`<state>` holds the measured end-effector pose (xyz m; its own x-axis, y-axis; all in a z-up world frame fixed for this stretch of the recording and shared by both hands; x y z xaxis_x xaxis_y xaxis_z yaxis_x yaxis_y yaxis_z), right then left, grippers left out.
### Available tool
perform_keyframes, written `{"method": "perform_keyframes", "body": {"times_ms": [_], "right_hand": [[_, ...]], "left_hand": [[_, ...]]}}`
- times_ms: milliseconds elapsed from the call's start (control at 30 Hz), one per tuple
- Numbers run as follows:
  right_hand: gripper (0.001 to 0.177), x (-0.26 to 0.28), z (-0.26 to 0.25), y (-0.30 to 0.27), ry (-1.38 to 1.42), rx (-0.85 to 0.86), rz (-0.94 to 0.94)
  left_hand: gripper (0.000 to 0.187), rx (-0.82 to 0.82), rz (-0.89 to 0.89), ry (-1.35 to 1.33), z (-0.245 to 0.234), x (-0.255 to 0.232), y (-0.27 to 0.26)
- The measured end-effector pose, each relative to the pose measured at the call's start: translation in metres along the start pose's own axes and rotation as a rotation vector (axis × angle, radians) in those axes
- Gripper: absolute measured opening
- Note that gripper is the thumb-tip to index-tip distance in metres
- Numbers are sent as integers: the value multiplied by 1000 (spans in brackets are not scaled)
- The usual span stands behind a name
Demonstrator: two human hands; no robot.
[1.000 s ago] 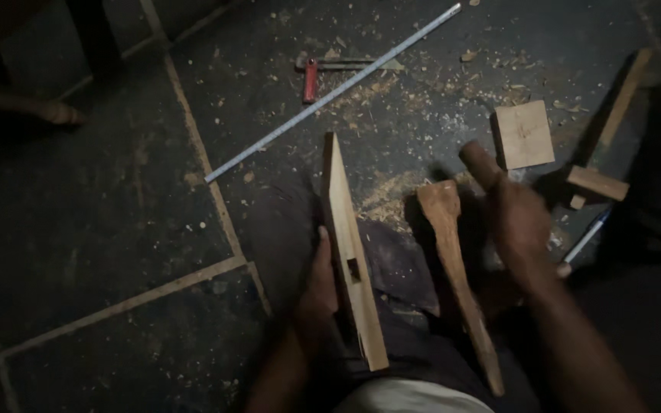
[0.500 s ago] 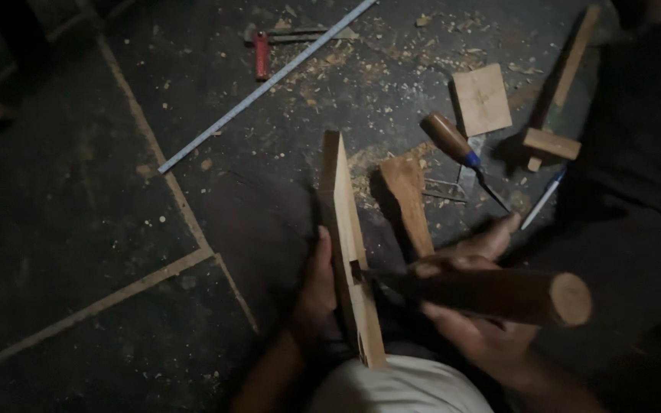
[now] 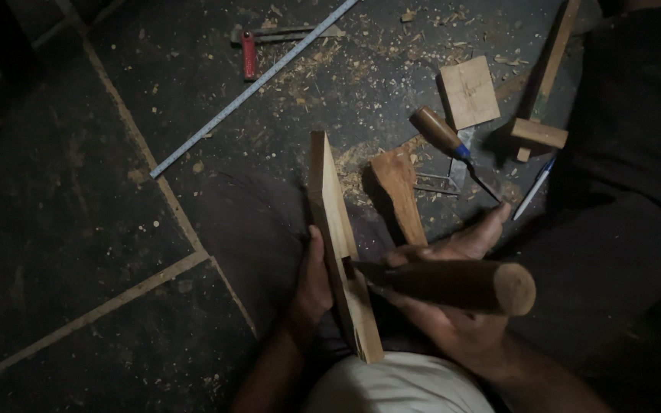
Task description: The person works on a piece of wood by hand, using a chisel to carve out sections and smoothing the edges.
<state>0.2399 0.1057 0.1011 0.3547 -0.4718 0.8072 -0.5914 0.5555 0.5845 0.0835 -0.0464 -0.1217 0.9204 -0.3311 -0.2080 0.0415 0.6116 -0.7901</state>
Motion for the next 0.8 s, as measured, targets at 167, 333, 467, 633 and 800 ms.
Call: {"method": "perform_keyframes", "body": {"times_ms": [167,333,467,633,800], "right_hand": [[58,-4,-3,-9,133,-44,91],[53,-20,11,-17,422,-72,342],[47,-17,27,1,166,-44,15],[41,-18,20,1,46,159,264],[43,-26,31,2,196,251,251]], "left_hand": [[77,42,43,11,14,-8,-7],[86,-65,-29,43,21,-9,-11],[88,124,-28,-13,8,3,2],[86,129,7,-7,10,0,5],[81,-75,-84,-75,14,1,-2]]}}
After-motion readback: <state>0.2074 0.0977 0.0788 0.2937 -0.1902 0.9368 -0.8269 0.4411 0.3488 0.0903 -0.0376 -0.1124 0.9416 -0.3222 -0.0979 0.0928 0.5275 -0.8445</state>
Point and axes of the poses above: each hand's wrist, its own y-axis towards the middle knuckle, its own z-axis out of the palm, x = y × z, the point moved 5 cm from there along y, towards the middle knuckle, and after that the axes turned 14 degrees about -z, right-handed, at the moved point
